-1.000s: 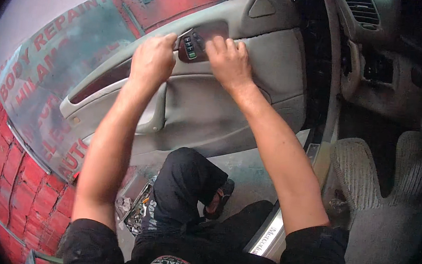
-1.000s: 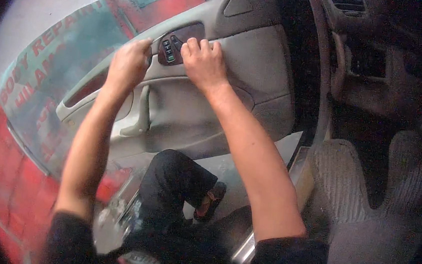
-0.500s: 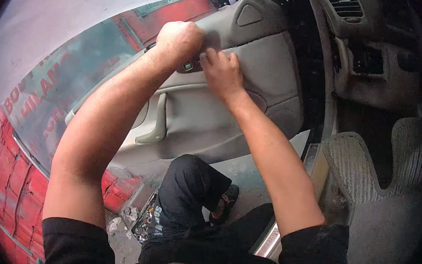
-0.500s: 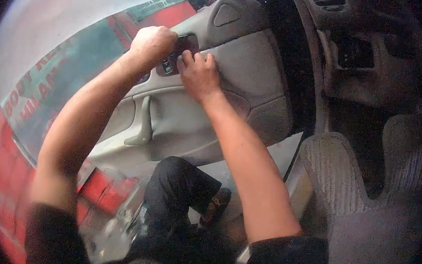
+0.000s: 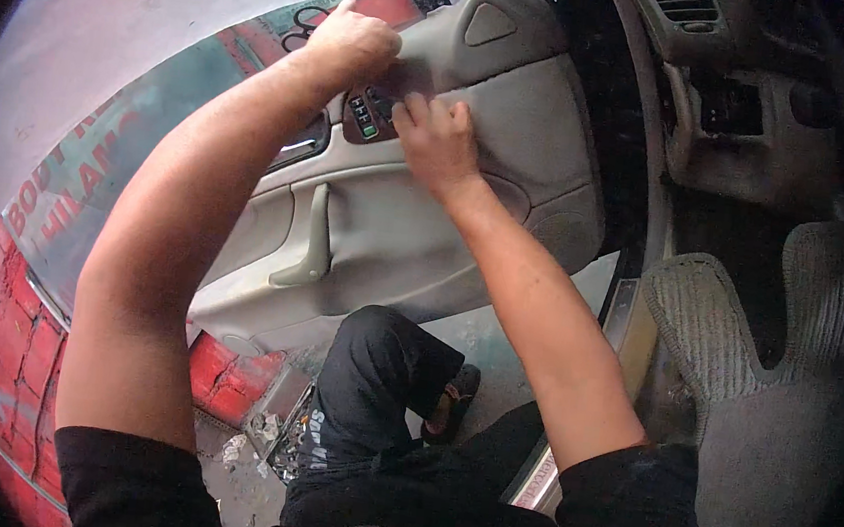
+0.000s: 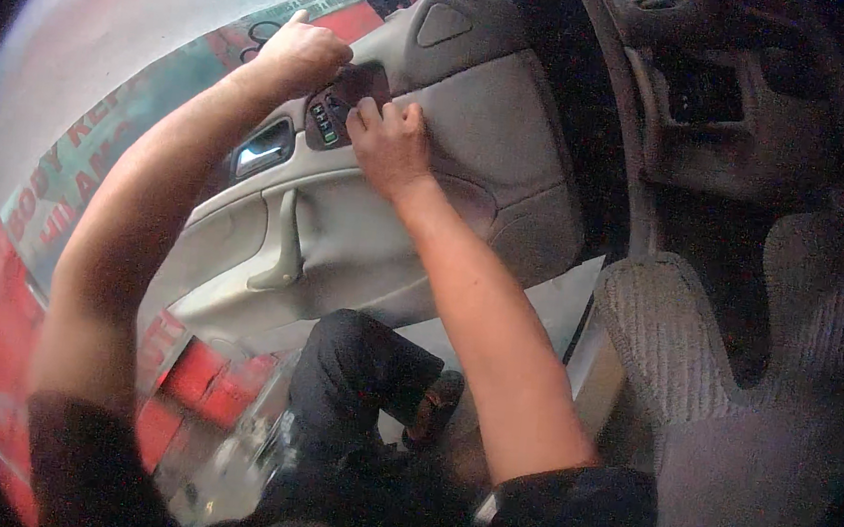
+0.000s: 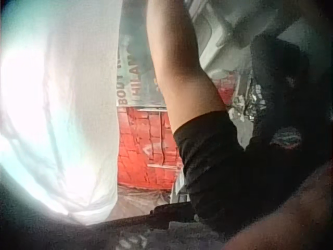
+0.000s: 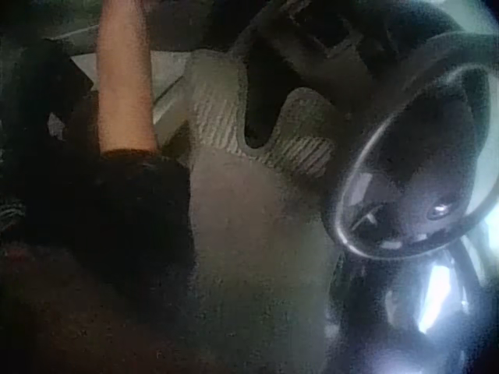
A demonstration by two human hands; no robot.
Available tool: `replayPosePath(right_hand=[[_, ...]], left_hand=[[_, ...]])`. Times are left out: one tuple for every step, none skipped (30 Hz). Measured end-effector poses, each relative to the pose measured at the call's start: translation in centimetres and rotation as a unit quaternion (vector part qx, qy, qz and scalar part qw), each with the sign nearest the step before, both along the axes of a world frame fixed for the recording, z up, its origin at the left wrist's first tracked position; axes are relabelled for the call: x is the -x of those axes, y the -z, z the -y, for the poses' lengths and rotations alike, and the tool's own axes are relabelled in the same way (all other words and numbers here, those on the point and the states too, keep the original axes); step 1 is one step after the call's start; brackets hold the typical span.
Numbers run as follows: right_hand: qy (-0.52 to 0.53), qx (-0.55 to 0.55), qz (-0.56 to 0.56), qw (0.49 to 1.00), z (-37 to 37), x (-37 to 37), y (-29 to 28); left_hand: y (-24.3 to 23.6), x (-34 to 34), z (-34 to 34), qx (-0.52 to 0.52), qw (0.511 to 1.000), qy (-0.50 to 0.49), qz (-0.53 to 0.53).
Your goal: The person installs a door control panel into a car door by connecting the internal wiring harness, positioning the panel, and pressing it into place using their hands and a pair of scissors to help guide or seat the components.
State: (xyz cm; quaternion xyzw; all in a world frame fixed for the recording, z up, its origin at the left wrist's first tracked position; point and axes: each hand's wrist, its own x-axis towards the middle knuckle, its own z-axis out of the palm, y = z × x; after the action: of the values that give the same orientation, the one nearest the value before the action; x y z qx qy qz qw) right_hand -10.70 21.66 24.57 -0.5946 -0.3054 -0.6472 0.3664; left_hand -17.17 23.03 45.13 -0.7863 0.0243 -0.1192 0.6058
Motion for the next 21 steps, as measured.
replayPosePath(right_hand=[[0.000,0.001,0.000,1.000,0.1,0.2,0.0],[-0.004,0.009,-0.008,1.000,0.2,0.4,0.0],[-0.009,0.017,-0.017,1.000,0.2,0.6,0.0],[-0.011,0.020,-0.016,1.000,0.1,0.5,0.2],[-0.012,0.004,-0.003,1.000,0.1,0.4,0.3],[-0.013,-0.012,0.010,1.000,0.0,0.2,0.2],[-0.016,-0.010,0.009,1.000,-0.3,0.0,0.3],[-0.013,-0.014,0.017,1.000,-0.4,-0.4,0.4],[-0.010,-0.017,0.025,0.999,-0.5,-0.7,0.6],[-0.012,-0.017,0.025,0.999,-0.6,-0.6,0.6],[0.008,-0.008,0.008,1.000,-0.6,-0.5,0.5],[0.030,0.000,-0.008,1.000,-0.6,-0.5,0.5],[0.034,-0.001,-0.007,0.999,-0.3,-0.4,0.3],[0.031,0.008,-0.005,0.999,0.0,-0.4,0.4],[0.029,0.018,-0.003,0.999,0.4,-0.3,0.3],[0.046,0.019,-0.010,0.999,0.7,-0.7,0.5],[0.041,0.022,-0.011,0.999,0.8,-0.8,0.8],[0.032,0.025,-0.010,0.999,0.5,-0.7,0.8],[0.029,0.032,-0.018,0.999,-0.2,0.3,0.3],[0.028,0.041,-0.025,0.998,-0.7,0.8,0.0],[0.040,0.045,-0.025,0.998,-0.8,0.7,-0.1]], left_hand=[[-0.2,0.4,-0.6,-0.021,0.999,0.039,-0.013],[-0.4,0.3,-0.9,-0.019,0.999,0.039,-0.013],[-0.6,0.2,-1.1,-0.025,0.998,0.046,-0.019],[-0.6,0.3,-1.0,-0.029,0.998,0.052,-0.026],[-0.5,0.4,-0.9,-0.027,0.998,0.050,-0.026],[-0.6,0.3,-0.6,-0.032,0.999,0.030,-0.025],[-0.4,0.3,0.0,-0.037,0.999,0.010,-0.026],[0.1,0.5,1.2,-0.035,0.999,0.010,-0.027],[0.9,0.6,2.4,-0.042,0.999,-0.017,-0.020],[1.7,0.9,3.4,-0.052,0.997,-0.047,-0.013],[2.5,1.0,4.0,-0.069,0.997,-0.046,-0.003],[2.8,1.0,3.8,-0.069,0.997,-0.045,-0.003],[3.0,0.9,3.5,-0.060,0.995,-0.075,0.015],[3.1,0.4,3.2,-0.052,0.993,-0.101,0.030],[2.7,0.2,2.6,-0.064,0.993,-0.100,0.026],[2.4,0.0,2.7,-0.037,0.995,-0.093,0.030],[2.4,0.1,2.8,-0.006,0.996,-0.084,0.031],[2.3,0.6,2.0,0.008,0.997,-0.064,0.033],[1.5,1.1,0.3,0.003,0.998,-0.053,0.025],[1.2,1.7,-0.6,-0.003,0.998,-0.054,0.024],[1.0,1.5,-1.7,0.002,0.999,-0.026,0.038]])
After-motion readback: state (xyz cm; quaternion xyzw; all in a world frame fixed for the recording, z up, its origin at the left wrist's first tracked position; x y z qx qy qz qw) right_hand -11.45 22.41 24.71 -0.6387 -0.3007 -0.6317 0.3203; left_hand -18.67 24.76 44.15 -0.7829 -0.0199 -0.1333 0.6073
